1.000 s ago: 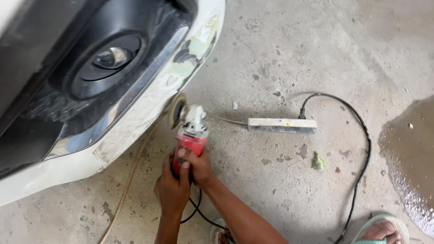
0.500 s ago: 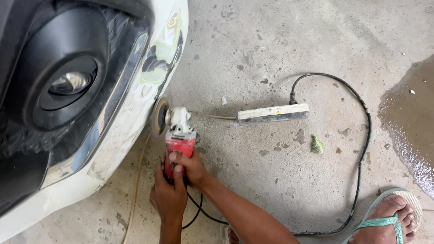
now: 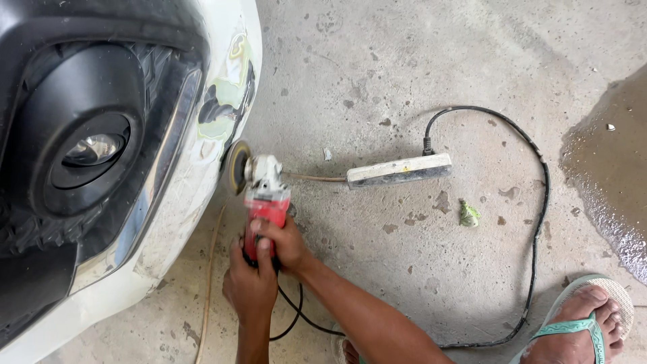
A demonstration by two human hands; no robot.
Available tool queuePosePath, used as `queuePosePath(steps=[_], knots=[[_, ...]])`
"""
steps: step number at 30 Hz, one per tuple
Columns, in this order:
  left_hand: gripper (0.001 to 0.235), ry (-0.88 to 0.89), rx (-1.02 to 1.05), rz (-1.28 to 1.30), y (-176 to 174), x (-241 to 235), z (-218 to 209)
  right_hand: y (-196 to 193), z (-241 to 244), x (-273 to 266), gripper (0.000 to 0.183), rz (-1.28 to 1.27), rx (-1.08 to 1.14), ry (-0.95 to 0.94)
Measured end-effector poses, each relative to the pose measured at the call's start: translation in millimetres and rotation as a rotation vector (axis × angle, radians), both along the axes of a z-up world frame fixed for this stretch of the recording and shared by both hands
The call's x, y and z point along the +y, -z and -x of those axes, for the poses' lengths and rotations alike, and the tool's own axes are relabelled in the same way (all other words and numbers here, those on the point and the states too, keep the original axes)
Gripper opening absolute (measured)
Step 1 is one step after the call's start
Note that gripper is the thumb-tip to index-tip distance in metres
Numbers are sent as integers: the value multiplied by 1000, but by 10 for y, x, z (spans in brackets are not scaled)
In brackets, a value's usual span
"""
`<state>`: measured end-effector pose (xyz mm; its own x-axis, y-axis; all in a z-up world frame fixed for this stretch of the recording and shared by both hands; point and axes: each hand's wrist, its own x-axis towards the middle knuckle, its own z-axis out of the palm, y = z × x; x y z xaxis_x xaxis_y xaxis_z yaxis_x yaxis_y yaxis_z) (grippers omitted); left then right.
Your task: The person uses a red angle grinder with a sanding disc to sand the front bumper of a white car. The person moves the tool across the surface to smooth the area, occasionally pausing to wipe the surface with their hand.
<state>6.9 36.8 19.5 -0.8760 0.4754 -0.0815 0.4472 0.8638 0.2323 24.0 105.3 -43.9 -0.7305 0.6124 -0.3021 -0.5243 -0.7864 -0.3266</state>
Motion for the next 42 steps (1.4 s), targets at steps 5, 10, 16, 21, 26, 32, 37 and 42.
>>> queuePosePath(steps=[5,10,16,21,26,32,37,42], knots=[[72,12,-67,49,-56,411,47,-23,28,367,18,6,14,27],[64,129,87,-99,-73,565,29,-437,45,546,27,140,-191,128],[62,13,128,64,139,85,-59,-306,-34,205,26,121,-251,16],[60,-3,87,74,28,293,-102,-298,-42,336,33,214,-211,4],[69,65,93,74,-185,907,-94,-296,-1,812,40,233,-173,17],[68,59,82,147,-294,1329,-182,-135,87,1127,45,356,15,11],[66,9,75,190,-340,1174,-251,-162,8,955,36,459,115,-69],[66,-72,44,261,-420,913,-337,78,48,540,30,414,258,-137]])
